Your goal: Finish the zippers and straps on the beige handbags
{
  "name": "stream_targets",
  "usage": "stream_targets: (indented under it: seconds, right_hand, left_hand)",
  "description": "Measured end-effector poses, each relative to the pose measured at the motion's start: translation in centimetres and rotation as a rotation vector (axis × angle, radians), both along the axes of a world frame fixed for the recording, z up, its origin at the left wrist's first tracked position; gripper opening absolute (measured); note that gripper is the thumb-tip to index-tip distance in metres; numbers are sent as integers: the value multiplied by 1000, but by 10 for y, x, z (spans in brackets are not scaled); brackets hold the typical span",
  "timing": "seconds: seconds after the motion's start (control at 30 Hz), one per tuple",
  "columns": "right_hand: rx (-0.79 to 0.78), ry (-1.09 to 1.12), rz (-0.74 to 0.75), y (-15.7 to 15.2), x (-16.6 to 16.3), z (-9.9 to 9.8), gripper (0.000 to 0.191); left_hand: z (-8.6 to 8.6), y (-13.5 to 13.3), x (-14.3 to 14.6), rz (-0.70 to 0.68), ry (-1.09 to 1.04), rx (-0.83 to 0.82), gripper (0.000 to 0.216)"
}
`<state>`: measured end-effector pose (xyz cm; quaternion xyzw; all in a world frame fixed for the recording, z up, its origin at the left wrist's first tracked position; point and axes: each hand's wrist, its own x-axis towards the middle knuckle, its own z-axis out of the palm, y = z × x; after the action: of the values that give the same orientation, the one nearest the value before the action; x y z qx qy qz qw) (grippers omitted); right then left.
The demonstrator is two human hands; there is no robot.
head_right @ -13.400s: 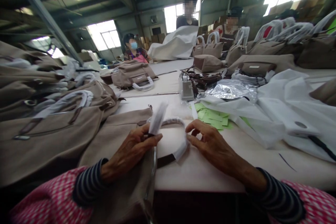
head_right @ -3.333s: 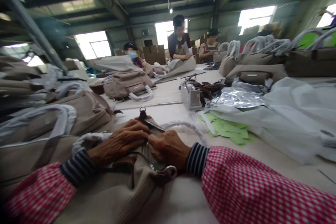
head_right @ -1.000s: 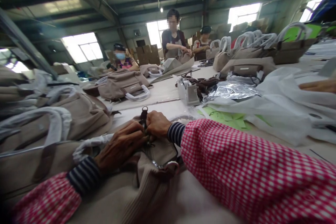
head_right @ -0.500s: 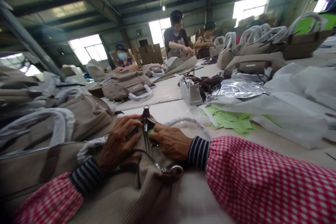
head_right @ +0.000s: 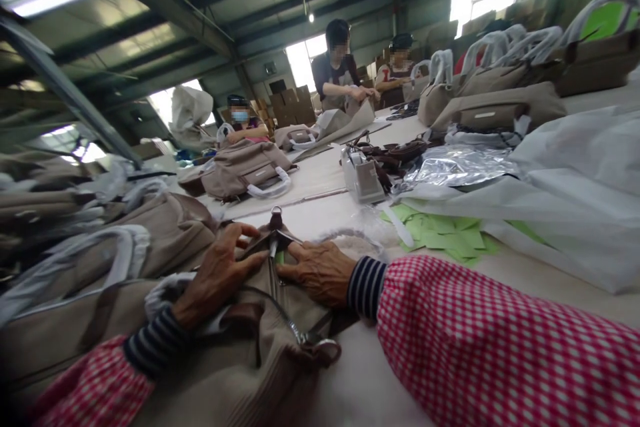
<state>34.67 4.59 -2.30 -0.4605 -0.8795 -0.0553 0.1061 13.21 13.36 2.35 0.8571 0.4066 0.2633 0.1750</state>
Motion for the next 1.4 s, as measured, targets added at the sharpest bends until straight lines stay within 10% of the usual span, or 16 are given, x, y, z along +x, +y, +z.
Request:
stream_targets:
  seconds: [0.37,0.97,1.4]
  right_hand:
    - [-101,-93,-7,14,-18,11,27]
    - [-70,18,-12,1,-21,14,20]
    - [-254,326,-176,-8,-11,17,22]
  left_hand:
    - [45,-17,27,-136,-229,-404,28]
    - [31,-2,7,-37,-456,-652,47]
    - [17,16,-4,-231,92,13,51]
